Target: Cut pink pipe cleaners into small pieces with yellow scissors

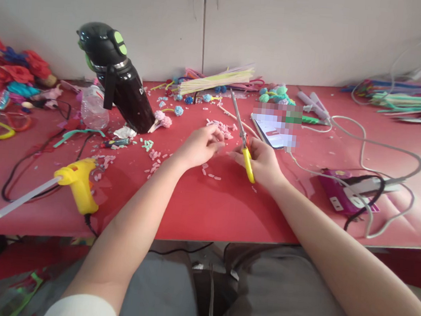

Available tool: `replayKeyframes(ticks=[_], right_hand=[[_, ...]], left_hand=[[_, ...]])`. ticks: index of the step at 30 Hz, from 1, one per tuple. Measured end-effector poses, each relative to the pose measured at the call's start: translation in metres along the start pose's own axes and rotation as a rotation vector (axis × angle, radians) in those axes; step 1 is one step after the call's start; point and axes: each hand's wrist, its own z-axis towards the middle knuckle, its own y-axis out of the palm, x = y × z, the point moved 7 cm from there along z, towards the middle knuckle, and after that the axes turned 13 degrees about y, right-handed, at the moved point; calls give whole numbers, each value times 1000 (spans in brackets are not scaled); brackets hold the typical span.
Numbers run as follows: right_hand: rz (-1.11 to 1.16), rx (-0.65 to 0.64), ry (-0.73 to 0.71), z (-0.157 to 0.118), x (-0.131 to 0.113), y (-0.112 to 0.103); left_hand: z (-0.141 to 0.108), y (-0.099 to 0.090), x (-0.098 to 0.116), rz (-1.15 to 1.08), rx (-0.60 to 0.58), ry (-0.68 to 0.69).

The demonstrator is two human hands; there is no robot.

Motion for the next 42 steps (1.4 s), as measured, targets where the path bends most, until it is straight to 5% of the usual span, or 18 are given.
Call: replayKeyframes(ticks=[4,8,20,33,37,42], right_hand=[[25,30,7,2,1,-3],[-28,60,27,2,1,-4],[-1,54,81,-3,-3,-1],[7,38,66,-2,-2,1],[-43,77,53,-3,-3,-3],[-282,274,-7,-5,-10,-25]], left_hand=[[-3,-31,-3,331,192,56],[-5,-31,1,492,123,169],[-8,-1,10,236,-86,204],[-6,9,9,226,-117,208],[-4,2,7,242,-47,250],[-4,-33,-5,290,128,211]])
